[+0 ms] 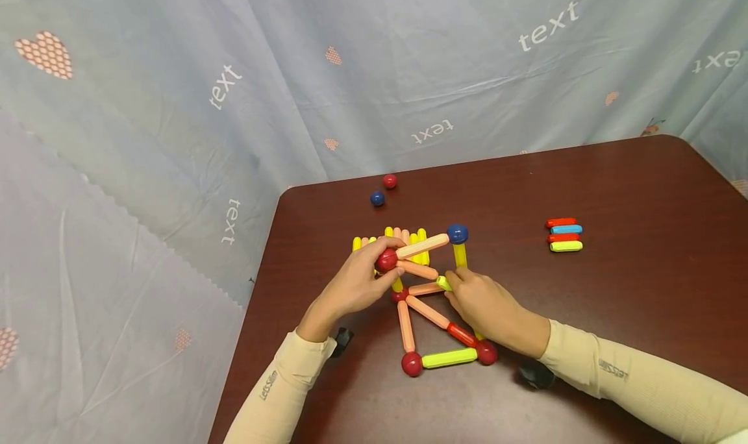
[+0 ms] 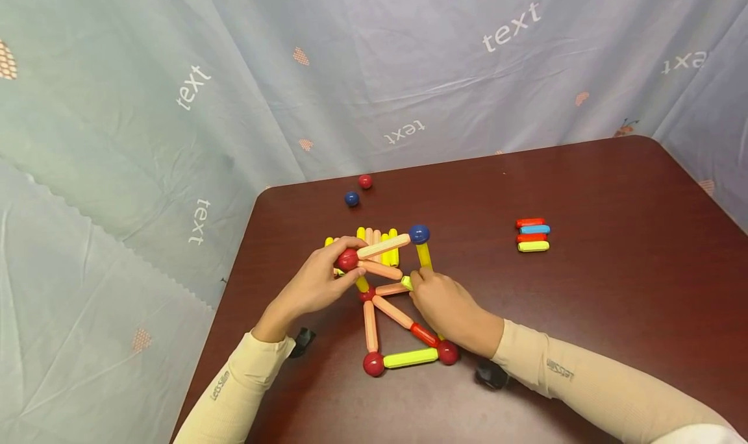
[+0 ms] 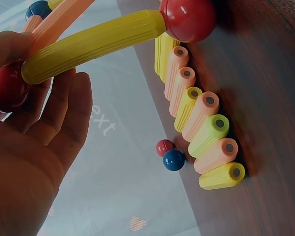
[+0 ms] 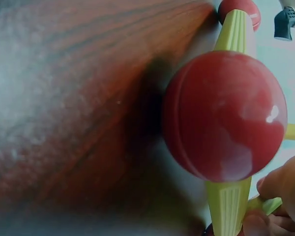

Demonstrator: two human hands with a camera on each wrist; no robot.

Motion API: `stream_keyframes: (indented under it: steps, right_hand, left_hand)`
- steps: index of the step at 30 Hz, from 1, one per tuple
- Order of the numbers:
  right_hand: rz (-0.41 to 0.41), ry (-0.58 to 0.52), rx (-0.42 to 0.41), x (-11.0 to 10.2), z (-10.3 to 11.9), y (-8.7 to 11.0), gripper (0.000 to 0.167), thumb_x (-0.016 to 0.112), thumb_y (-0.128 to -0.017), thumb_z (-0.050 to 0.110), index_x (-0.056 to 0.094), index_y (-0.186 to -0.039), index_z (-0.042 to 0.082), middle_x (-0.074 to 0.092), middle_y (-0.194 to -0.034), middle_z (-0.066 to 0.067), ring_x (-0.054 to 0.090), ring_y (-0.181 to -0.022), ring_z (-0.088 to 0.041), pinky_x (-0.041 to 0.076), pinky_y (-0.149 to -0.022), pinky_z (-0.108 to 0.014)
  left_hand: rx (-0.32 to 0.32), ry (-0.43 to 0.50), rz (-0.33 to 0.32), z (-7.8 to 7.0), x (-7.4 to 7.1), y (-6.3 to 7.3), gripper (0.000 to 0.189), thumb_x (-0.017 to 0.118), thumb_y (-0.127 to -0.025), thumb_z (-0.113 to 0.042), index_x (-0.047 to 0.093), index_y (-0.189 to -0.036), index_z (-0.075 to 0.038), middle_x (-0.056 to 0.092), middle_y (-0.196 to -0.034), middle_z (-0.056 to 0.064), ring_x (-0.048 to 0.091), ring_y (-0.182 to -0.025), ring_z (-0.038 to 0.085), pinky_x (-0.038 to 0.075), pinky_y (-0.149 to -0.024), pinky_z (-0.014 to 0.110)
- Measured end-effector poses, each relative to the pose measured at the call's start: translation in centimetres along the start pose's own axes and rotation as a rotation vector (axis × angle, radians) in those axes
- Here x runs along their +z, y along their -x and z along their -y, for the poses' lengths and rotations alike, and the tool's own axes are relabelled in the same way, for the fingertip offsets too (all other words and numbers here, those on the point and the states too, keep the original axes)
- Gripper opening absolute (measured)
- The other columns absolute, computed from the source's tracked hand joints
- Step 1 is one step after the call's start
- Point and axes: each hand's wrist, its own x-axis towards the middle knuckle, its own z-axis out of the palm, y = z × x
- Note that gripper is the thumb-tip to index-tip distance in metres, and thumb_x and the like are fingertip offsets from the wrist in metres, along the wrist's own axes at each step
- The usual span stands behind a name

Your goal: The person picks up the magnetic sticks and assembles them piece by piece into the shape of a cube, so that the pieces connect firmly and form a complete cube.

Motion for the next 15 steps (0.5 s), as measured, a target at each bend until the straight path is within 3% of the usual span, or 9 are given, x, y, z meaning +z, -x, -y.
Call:
stream_keyframes:
  steps: [15]
  right_hand:
    - [0.022, 0.036, -0.038, -0.20, 0.22, -0.77, 0.033, 0.078, -0.089, 0.007, 0.065, -0.118, 0.000, 0.067, -0.093, -0.010, 0.070, -0.074, -0.020, 0.060, -0.060, -0.032]
  left_hand:
    - [-0.004, 0.012, -0.008, 0.16, 0.00, -0.01, 0.046, 0.077, -0.090, -0.011, 0.058, -0.132, -0.017, 0.065, -0.116, 0.004, 0.062, -0.098, 0.018, 0.059, -0.083, 0.032]
